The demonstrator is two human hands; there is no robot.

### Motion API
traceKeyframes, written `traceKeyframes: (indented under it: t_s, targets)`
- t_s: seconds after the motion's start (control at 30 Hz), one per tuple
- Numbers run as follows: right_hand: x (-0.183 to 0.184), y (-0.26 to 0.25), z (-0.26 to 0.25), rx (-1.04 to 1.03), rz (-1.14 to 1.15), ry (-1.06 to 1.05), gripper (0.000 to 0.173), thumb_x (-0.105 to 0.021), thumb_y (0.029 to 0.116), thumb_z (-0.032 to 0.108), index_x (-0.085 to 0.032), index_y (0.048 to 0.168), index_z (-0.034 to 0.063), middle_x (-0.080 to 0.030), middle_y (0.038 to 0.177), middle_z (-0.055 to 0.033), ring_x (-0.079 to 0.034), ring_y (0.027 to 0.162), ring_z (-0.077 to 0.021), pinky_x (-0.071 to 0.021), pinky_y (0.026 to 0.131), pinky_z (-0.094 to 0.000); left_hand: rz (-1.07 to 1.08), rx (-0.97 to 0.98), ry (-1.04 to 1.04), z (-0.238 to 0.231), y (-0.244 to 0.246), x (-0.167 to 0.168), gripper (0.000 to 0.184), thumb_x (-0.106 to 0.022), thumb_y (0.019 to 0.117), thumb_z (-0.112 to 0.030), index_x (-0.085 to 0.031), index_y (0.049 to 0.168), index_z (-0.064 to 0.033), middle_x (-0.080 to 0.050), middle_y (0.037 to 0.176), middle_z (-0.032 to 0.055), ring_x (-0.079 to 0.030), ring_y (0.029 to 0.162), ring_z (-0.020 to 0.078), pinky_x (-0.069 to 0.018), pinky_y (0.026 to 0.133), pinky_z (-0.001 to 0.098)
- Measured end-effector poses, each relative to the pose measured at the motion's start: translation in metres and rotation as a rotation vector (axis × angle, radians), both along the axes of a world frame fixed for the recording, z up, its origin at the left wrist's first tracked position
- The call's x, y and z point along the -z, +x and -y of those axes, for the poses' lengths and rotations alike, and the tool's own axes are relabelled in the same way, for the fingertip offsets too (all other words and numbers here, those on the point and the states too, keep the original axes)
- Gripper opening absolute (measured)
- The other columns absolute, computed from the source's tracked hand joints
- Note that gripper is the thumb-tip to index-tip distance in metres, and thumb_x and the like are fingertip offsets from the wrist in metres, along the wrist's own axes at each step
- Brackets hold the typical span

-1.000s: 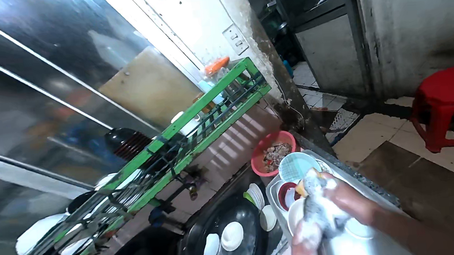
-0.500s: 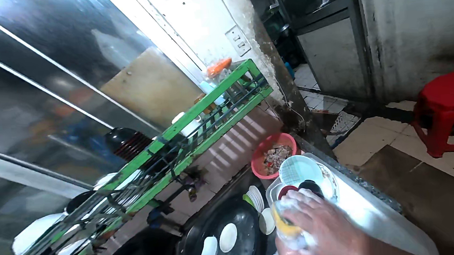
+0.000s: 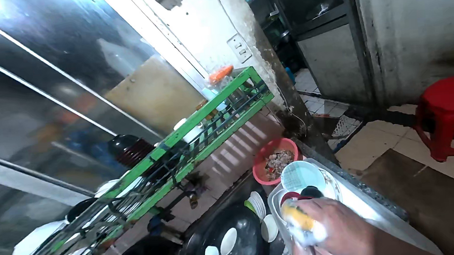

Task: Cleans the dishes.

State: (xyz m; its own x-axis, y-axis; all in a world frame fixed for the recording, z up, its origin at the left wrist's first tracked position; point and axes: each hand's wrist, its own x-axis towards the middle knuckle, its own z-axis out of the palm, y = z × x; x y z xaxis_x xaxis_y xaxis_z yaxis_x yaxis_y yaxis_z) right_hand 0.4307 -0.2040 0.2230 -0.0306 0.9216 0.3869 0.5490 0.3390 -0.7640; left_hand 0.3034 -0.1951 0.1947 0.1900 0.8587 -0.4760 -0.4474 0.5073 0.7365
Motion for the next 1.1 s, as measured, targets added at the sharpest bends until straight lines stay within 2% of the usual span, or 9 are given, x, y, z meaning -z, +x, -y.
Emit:
traceKeyframes:
  t_s: [0.13,0.23,0.33,0.43,0.57,0.67,0.8,0.97,1.1]
  targets:
    - [0.008,0.018,-0.009,0.021,-0.765,-0.500,0.060,-0.071,0.0934,0.022,-0.046,0.145,0.0033,-0.065,0.121,-0.0166,-0.067,0.107,-0.0231,-0.0563,0.094,-0.0423,-0.179,-0.083,0.269,-0.014,-0.009,0.002,0.045,-0.028,0.1113,-0.038,-0.055,0.134,-0.0092,-0.070,0.106,0.0086,-0.071,0.088,0.0171,-0.0607,0.071,0.0359]
    - [0.027,0.042,-0.019,-0.055,-0.713,-0.676,0.055,-0.062,0.0978,0.024,-0.044,0.146,0.0042,-0.062,0.126,-0.0186,-0.064,0.111,-0.0259,-0.0535,0.097,-0.0454,-0.591,0.051,0.744,-0.020,-0.021,0.002,0.051,-0.033,0.1033,-0.010,-0.037,0.149,0.0115,-0.045,0.152,0.0260,-0.048,0.137,0.0247,-0.0405,0.114,0.0386]
    - [0.034,0.032,-0.023,0.003,-0.492,-0.749,0.048,-0.064,0.0993,0.024,-0.052,0.140,0.0001,-0.063,0.126,-0.0251,-0.062,0.116,-0.0358,-0.0491,0.101,-0.0540,-0.927,0.135,1.056,-0.011,-0.004,0.012,0.043,-0.056,0.0938,-0.003,-0.056,0.132,0.0178,-0.052,0.143,0.0345,-0.049,0.138,0.0414,-0.0379,0.117,0.0499]
    - [0.010,0.013,-0.012,-0.009,-0.176,-0.646,0.045,-0.054,0.1050,0.028,-0.054,0.136,-0.0048,-0.061,0.130,-0.0258,-0.060,0.123,-0.0379,-0.0460,0.107,-0.0534,-0.790,0.098,0.952,0.000,-0.001,0.029,0.043,-0.037,0.1024,-0.004,-0.047,0.137,0.0193,-0.053,0.140,0.0318,-0.053,0.133,0.0291,-0.0405,0.115,0.0393]
    - [0.010,0.004,0.017,-0.172,0.178,-0.331,0.048,-0.063,0.0983,0.018,-0.054,0.140,-0.0038,-0.057,0.141,-0.0258,-0.052,0.135,-0.0409,-0.0411,0.114,-0.0540,-0.579,0.081,0.368,-0.008,-0.001,-0.005,0.022,-0.040,0.1053,-0.005,-0.059,0.104,0.0034,-0.064,0.079,0.0083,-0.065,0.069,0.0124,-0.0572,0.065,0.0302]
    - [0.023,0.006,0.015,-0.135,-0.153,-0.378,0.051,-0.067,0.0956,0.014,-0.053,0.141,-0.0044,-0.061,0.136,-0.0235,-0.059,0.128,-0.0343,-0.0462,0.110,-0.0493,-0.581,0.119,0.367,-0.015,-0.002,-0.015,0.032,-0.037,0.1108,-0.018,-0.062,0.110,0.0028,-0.067,0.088,0.0089,-0.066,0.080,0.0125,-0.0580,0.074,0.0315]
    - [0.031,0.009,-0.002,0.048,-0.792,-0.581,0.038,-0.056,0.1020,0.017,-0.052,0.137,0.0008,-0.065,0.116,-0.0171,-0.066,0.103,-0.0239,-0.0554,0.091,-0.0429,-0.783,0.097,0.991,-0.011,0.002,0.008,0.044,-0.034,0.1037,-0.009,-0.054,0.131,0.0182,-0.058,0.133,0.0315,-0.056,0.128,0.0269,-0.0409,0.114,0.0373]
    - [0.026,0.007,0.019,-0.255,0.190,-0.276,0.042,-0.065,0.0962,0.011,-0.059,0.135,-0.0027,-0.060,0.137,-0.0249,-0.055,0.131,-0.0418,-0.0449,0.109,-0.0581,-0.846,0.341,0.609,-0.021,-0.007,-0.009,0.027,-0.047,0.1042,-0.004,-0.066,0.118,0.0086,-0.071,0.108,0.0160,-0.067,0.101,0.0141,-0.0535,0.095,0.0307]
    - [0.038,0.008,0.013,-0.130,-0.278,-0.374,0.037,-0.063,0.0973,0.011,-0.060,0.129,-0.0080,-0.066,0.122,-0.0246,-0.065,0.116,-0.0331,-0.0503,0.104,-0.0499,-0.639,0.307,0.464,-0.027,0.000,-0.008,0.042,-0.033,0.1125,-0.025,-0.061,0.127,0.0027,-0.069,0.112,0.0128,-0.066,0.102,0.0148,-0.0552,0.092,0.0345]
